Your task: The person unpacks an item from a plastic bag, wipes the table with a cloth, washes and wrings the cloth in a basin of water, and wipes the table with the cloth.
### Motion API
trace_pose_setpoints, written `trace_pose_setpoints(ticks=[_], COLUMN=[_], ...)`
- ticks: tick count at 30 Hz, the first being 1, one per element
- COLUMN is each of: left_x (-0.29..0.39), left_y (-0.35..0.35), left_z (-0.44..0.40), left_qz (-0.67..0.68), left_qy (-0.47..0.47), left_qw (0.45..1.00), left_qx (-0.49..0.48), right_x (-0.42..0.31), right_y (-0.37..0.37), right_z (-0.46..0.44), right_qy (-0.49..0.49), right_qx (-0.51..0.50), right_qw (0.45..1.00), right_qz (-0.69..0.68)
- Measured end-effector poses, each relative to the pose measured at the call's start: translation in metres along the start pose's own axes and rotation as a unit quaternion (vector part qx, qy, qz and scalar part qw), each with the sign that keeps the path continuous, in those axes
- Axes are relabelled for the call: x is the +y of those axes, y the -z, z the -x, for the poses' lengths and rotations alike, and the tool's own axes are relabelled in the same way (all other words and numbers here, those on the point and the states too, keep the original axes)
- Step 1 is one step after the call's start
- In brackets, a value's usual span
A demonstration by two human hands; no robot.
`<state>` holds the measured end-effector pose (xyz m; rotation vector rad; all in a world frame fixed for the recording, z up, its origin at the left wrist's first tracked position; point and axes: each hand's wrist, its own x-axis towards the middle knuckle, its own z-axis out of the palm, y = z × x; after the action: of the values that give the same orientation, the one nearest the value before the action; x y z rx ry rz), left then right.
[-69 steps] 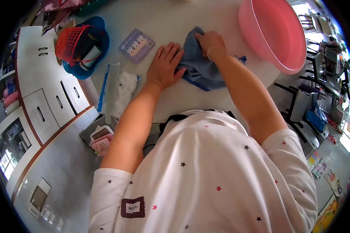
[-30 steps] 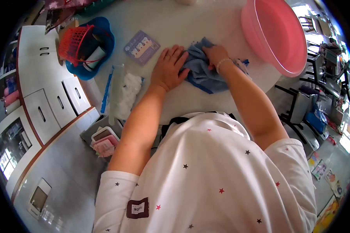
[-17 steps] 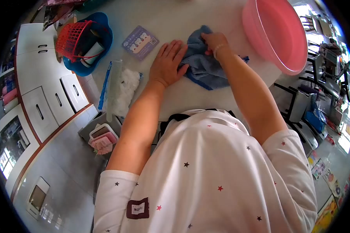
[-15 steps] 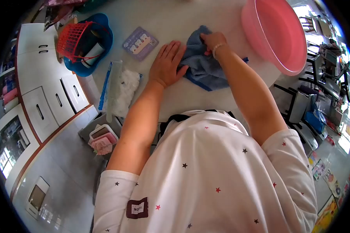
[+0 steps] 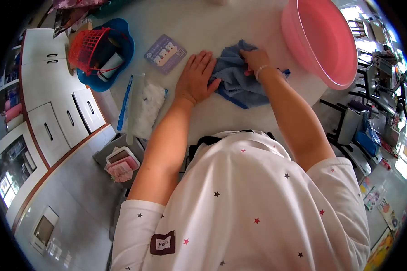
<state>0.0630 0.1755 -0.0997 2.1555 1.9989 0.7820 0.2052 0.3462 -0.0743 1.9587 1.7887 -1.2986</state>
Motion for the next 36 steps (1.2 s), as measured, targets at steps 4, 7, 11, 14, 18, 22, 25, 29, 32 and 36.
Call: trace_pose_setpoints(ticks=[4, 7, 11, 14, 18, 22, 25, 29, 32, 36], left_x=[0.002, 0.000, 0.000, 0.003, 0.001, 0.001, 0.004, -0.001, -0.001, 0.004], left_y=[0.001, 0.000, 0.000, 0.000, 0.000, 0.001, 0.001, 0.000, -0.001, 0.000], left_z=[0.002, 0.002, 0.000, 0.004, 0.002, 0.001, 0.002, 0.003, 0.001, 0.004], left_qz=[0.012, 0.026, 0.015, 0.008, 0.001, 0.005, -0.007, 0.012, 0.010, -0.012], left_qy=[0.009, 0.005, 0.005, 0.009, 0.005, 0.008, 0.012, 0.005, 0.003, -0.001], left_qw=[1.000, 1.000, 1.000, 1.000, 1.000, 1.000, 1.000, 1.000, 1.000, 1.000], left_qx=[-0.006, -0.006, -0.009, -0.009, -0.013, -0.013, -0.009, -0.008, 0.007, 0.012], right_x=[-0.004, -0.012, 0.011, 0.002, -0.010, 0.003, -0.015, -0.022, 0.007, 0.001], right_y=[-0.005, -0.003, -0.001, -0.002, -0.002, 0.001, -0.003, -0.003, -0.005, -0.008], right_z=[-0.021, -0.023, -0.005, -0.007, -0.013, 0.018, 0.004, 0.006, 0.004, -0.009], right_qy=[-0.001, -0.023, -0.023, -0.018, 0.025, 0.021, -0.005, -0.017, -0.002, -0.003], right_qx=[0.020, 0.014, 0.000, 0.006, -0.014, -0.024, 0.015, 0.018, -0.005, -0.013], right_qw=[0.997, 0.998, 0.994, 0.994, 0.999, 0.999, 0.994, 0.989, 0.997, 0.996], right_qz=[-0.077, -0.056, -0.105, -0.107, -0.037, -0.010, -0.110, -0.147, -0.072, -0.091])
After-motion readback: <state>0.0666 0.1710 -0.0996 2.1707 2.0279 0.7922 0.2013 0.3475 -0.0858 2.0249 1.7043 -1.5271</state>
